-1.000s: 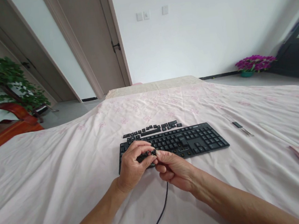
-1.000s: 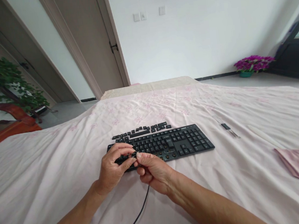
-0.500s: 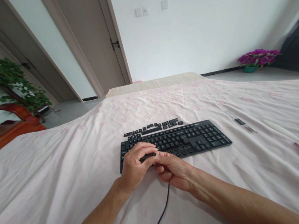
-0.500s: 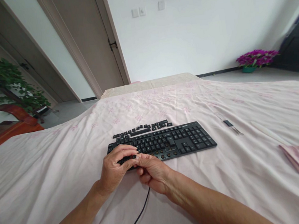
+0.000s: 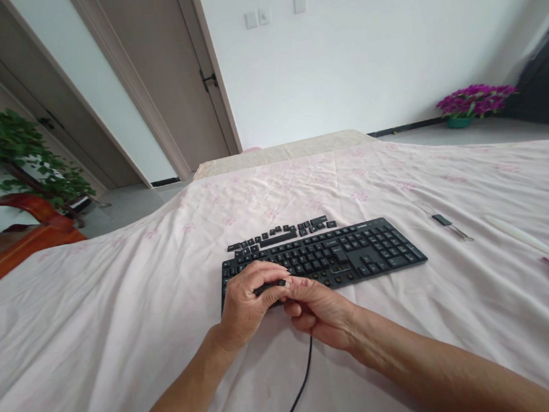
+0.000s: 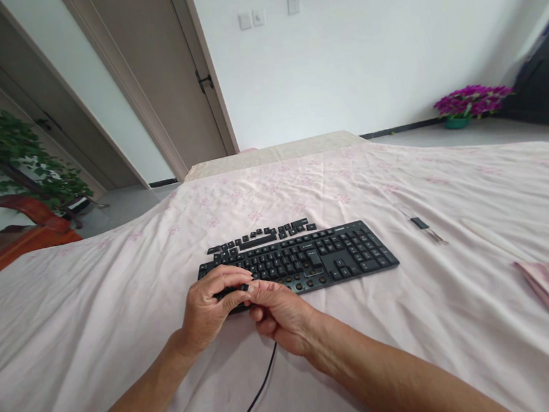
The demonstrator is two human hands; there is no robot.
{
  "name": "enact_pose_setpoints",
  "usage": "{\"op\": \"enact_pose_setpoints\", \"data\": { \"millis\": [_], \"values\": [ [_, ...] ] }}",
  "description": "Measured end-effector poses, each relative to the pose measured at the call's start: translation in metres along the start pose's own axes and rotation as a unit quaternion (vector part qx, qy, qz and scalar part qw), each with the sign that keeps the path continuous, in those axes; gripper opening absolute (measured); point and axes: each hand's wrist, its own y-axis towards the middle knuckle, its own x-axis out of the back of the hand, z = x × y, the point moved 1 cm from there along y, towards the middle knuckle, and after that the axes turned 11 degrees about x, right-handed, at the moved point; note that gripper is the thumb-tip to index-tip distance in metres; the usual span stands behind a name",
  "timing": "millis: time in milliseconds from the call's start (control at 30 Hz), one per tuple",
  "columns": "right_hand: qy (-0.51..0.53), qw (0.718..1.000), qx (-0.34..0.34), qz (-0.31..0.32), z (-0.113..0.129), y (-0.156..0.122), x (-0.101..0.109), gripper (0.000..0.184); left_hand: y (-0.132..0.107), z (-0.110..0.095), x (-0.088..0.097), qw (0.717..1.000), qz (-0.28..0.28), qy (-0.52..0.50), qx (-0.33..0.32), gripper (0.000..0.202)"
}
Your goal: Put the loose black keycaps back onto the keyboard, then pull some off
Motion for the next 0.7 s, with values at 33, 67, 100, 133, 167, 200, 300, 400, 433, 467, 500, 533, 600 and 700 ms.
{"op": "enact_pose_setpoints", "data": {
  "millis": [33,67,100,133,167,200,300,400,433,467,500,533,600,700],
  "values": [
    [-0.002,1.000,0.002,0.001,-0.0001,0.0001,0.0002,0.039,0.0000,0.0000,0.0000,1.000,0.000,-0.001,0.001,0.012],
    [-0.005,1.000,0.004,0.003,-0.0002,0.0001,0.0005,0.039,-0.0001,0.0000,0.0002,1.000,0.000,-0.002,0.000,0.012],
    [-0.009,1.000,0.008,0.006,-0.0002,0.0000,0.0007,0.039,-0.0001,-0.0001,0.0005,1.000,0.001,-0.003,-0.001,0.012],
    [-0.015,1.000,0.014,0.010,-0.0001,-0.0002,0.0009,0.039,-0.0001,-0.0002,0.0011,1.000,0.002,-0.003,-0.002,0.012],
    [-0.024,0.999,0.024,0.013,0.0001,-0.0005,0.0009,0.039,0.0000,-0.0002,0.0019,1.000,0.002,-0.002,-0.002,0.012],
    [-0.033,0.999,0.038,0.017,0.0006,-0.0009,0.0007,0.039,0.0002,-0.0001,0.0029,1.000,0.001,0.002,-0.003,0.012],
    [-0.067,0.994,0.087,0.024,0.0031,-0.0022,-0.0016,0.040,0.0012,0.0010,0.0068,1.000,-0.017,0.012,-0.006,0.015],
    [-0.102,0.987,0.127,0.015,0.0051,-0.0032,-0.0046,0.038,0.0019,0.0025,0.0094,0.999,-0.032,0.016,-0.006,0.016],
    [-0.113,0.984,0.137,0.008,0.0054,-0.0033,-0.0053,0.036,0.0020,0.0028,0.0098,0.999,-0.033,0.017,-0.006,0.016],
    [-0.122,0.982,0.146,0.002,0.0055,-0.0033,-0.0055,0.035,0.0020,0.0029,0.0099,0.999,-0.034,0.019,-0.007,0.015],
    [-0.130,0.979,0.154,-0.004,0.0053,-0.0032,-0.0054,0.034,0.0019,0.0028,0.0098,0.999,-0.034,0.021,-0.010,0.015],
    [-0.136,0.978,0.160,-0.008,0.0050,-0.0030,-0.0050,0.033,0.0018,0.0026,0.0097,0.999,-0.034,0.024,-0.015,0.015],
    [-0.142,0.976,0.167,-0.012,0.0041,-0.0024,-0.0034,0.031,0.0017,0.0020,0.0094,0.999,-0.033,0.028,-0.025,0.015],
    [-0.144,0.975,0.170,-0.013,0.0031,-0.0021,-0.0011,0.031,0.0016,0.0017,0.0095,0.998,-0.029,0.032,-0.035,0.015]
  ]
}}
